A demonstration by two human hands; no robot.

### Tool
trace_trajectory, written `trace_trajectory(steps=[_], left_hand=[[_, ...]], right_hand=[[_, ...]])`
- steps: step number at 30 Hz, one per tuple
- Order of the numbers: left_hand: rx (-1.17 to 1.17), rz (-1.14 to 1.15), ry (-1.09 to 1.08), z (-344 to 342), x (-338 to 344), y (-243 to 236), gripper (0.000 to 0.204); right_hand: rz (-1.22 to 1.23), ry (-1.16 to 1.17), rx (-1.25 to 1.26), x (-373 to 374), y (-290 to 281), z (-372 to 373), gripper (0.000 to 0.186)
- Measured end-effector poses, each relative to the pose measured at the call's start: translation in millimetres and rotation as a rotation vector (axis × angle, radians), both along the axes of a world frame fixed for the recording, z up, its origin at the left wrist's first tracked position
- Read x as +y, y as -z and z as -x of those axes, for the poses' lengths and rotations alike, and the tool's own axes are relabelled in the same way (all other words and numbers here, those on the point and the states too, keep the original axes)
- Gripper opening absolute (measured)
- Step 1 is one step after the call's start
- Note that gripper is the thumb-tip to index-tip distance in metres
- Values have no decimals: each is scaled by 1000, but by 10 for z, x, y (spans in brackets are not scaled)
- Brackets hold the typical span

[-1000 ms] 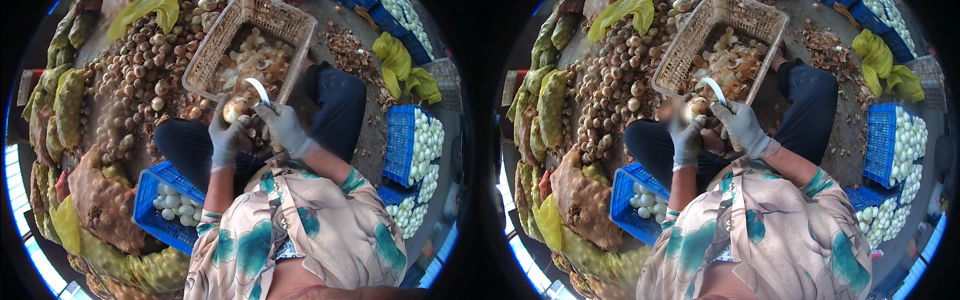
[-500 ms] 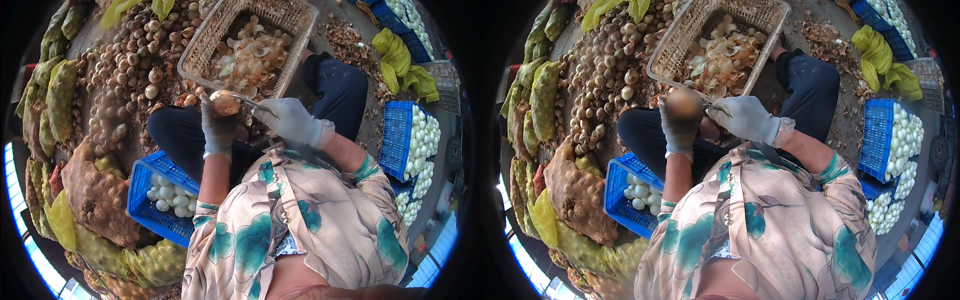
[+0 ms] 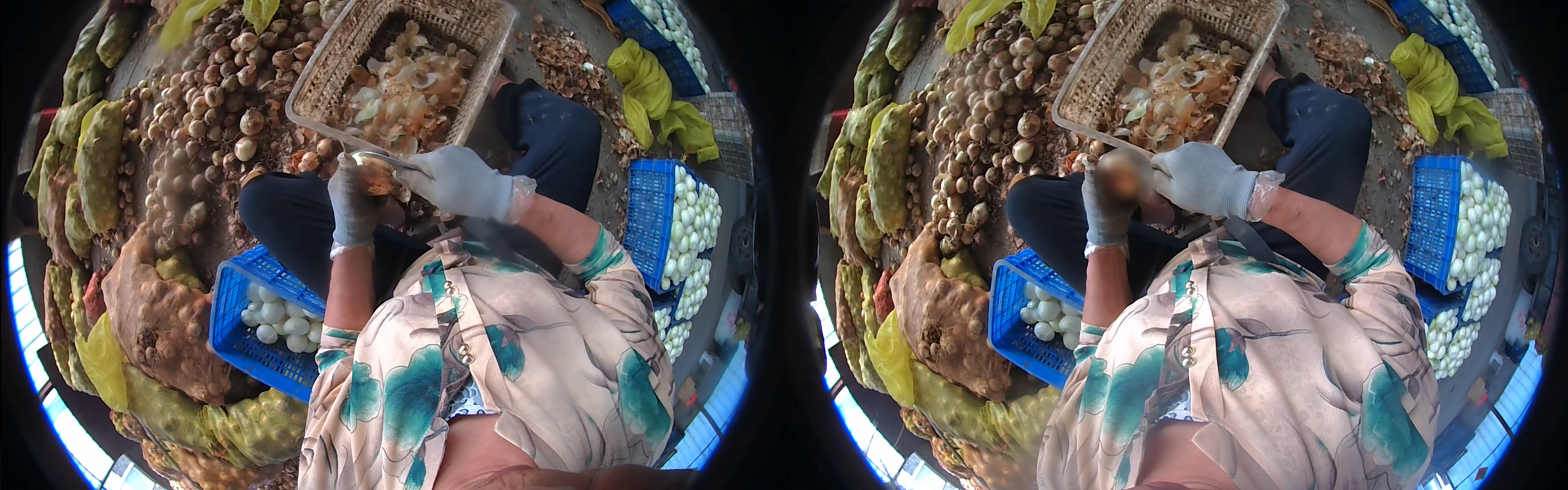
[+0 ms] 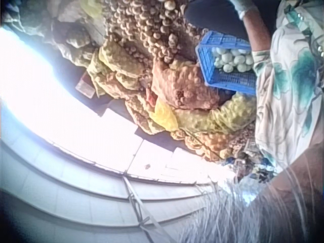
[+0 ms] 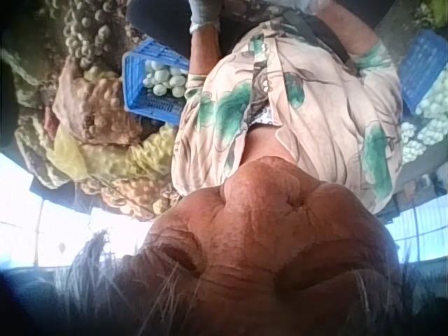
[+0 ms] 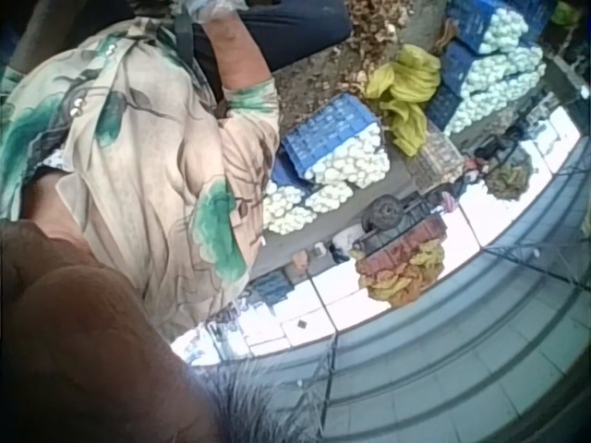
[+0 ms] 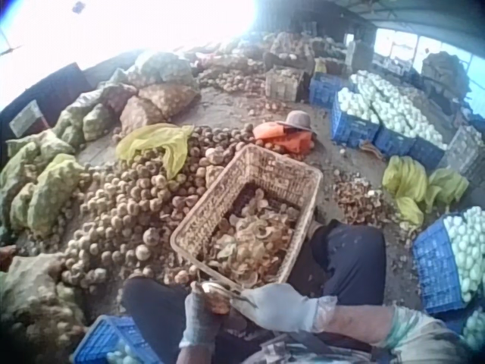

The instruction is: The person sits on the ground and peels onions one by one using a small knife. They remove the outer layers and place the peeled onions into a blue crate while discarding the skins into a basket.

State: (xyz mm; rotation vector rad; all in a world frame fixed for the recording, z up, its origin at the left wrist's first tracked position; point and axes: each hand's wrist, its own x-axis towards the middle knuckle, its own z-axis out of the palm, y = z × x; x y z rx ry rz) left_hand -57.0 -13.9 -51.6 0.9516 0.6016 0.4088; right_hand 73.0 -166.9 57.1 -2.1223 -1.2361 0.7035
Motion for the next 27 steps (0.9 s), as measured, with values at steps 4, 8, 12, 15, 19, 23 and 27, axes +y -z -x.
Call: trace_trajectory(steps=[4, 8, 12, 15, 19, 23, 27], left_hand=[[-4, 317, -94, -47, -13, -159, 60], [-96, 552, -137, -2, 156, -12, 71], [-38, 74, 18, 87, 153, 80, 72], [-115, 447, -15, 30, 155, 7, 75], [-108, 730, -106, -41, 83, -232, 77], [27, 124, -64, -33, 23, 13, 65], [17, 138, -118, -61, -72, -147, 64]], right_hand=[[51, -28, -54, -48, 16, 15, 34], [157, -41, 18, -241, -12, 74, 37], [88, 157, 9, -305, 14, 179, 33], [-179, 191, -175, -241, 186, 235, 28], [-190, 106, -463, -151, 317, 281, 19], [-160, 80, -580, -122, 386, 294, 15], [-62, 104, -649, -106, 434, 286, 16]])
